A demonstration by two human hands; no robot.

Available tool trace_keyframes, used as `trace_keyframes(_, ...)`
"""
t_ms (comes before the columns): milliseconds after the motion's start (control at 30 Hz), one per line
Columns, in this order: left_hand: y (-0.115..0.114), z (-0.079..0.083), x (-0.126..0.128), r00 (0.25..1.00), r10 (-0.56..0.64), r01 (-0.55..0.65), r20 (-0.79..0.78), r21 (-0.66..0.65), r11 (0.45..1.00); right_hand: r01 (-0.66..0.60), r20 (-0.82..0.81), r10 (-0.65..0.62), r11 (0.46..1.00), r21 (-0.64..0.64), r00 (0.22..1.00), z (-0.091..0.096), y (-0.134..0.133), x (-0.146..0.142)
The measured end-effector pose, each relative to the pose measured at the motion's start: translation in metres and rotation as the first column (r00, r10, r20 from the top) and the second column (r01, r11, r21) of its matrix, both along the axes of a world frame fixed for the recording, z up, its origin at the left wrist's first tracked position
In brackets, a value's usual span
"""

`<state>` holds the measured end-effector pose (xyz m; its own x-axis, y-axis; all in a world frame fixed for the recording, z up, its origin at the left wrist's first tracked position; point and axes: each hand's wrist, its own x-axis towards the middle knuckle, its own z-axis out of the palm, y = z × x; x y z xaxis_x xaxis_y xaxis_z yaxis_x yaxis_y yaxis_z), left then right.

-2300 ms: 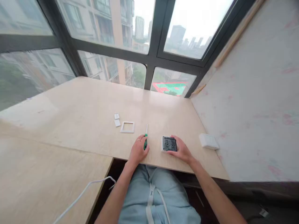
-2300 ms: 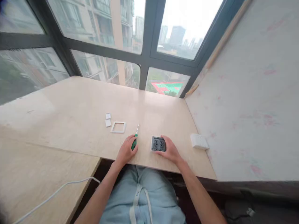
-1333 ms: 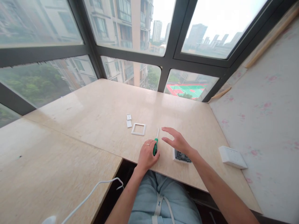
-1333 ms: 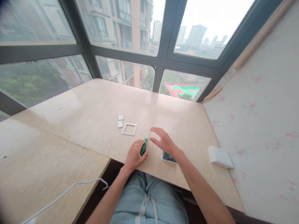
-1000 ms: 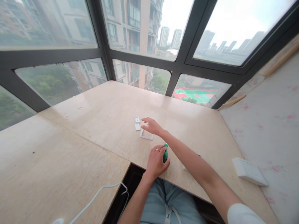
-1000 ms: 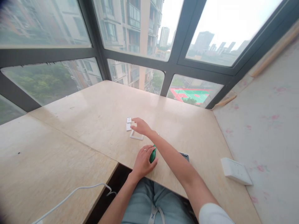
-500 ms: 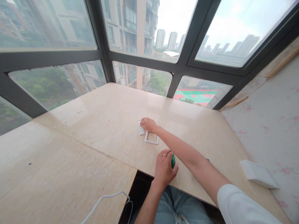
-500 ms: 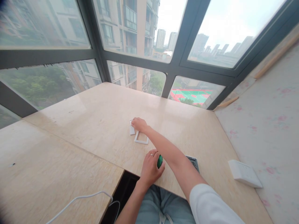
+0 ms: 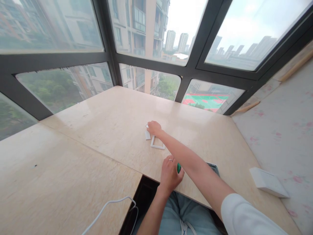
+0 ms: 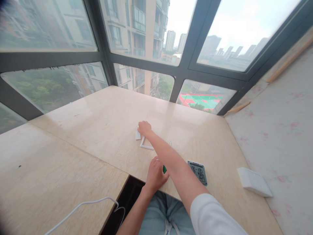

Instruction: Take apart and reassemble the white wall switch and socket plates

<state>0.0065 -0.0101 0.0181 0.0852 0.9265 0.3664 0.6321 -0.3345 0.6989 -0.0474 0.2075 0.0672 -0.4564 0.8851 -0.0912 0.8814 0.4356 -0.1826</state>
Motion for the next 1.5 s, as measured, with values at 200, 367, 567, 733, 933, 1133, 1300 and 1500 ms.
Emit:
trace_keyframes(200, 0.000, -0.001, 0.000, 1.000, 0.008, -0.008, 0.000, 0.006, 1.000, 0.079, -0.160, -0.090, 0.994, -0.070, 0.983, -0.003, 0.001, 0.006)
trace_keyframes(367, 0.000, 0.000, -0.002, 1.000, -0.009, 0.009, 0.026, -0.002, 1.000, 0.146, -0.433, -0.234, 0.963, -0.227, 0.870, -0.003, 0.008, 0.028)
trace_keyframes(567, -0.001, -0.001, -0.004, 0.999, -0.023, 0.023, 0.040, 0.007, 1.000, 0.070, -0.757, -0.424, 0.889, -0.452, 0.498, 0.008, -0.008, 0.078)
trace_keyframes(733, -0.001, -0.006, -0.008, 0.999, -0.020, 0.018, 0.037, 0.063, 0.998, -0.097, -0.839, -0.510, 0.841, -0.533, 0.190, 0.024, -0.049, 0.139)
trace_keyframes(933, -0.013, -0.001, 0.002, 0.992, 0.122, -0.125, 0.027, 0.278, 0.953, -0.178, -0.810, -0.586, 0.798, -0.576, -0.005, 0.034, -0.111, 0.221)
trace_keyframes(1133, -0.039, 0.019, 0.053, 0.996, -0.090, 0.089, -0.014, 0.335, 0.938, -0.119, -0.758, -0.638, 0.770, -0.627, -0.131, 0.026, -0.164, 0.289)
trace_keyframes(1300, -0.024, 0.019, 0.077, 0.949, -0.315, 0.316, -0.019, 0.096, 0.944, -0.046, -0.733, -0.658, 0.748, -0.662, -0.173, 0.019, -0.199, 0.326)
trace_keyframes(1500, -0.001, -0.007, 0.080, 0.915, -0.401, 0.397, -0.044, -0.072, 0.915, 0.110, -0.752, -0.643, 0.745, -0.658, -0.146, 0.011, -0.227, 0.349)
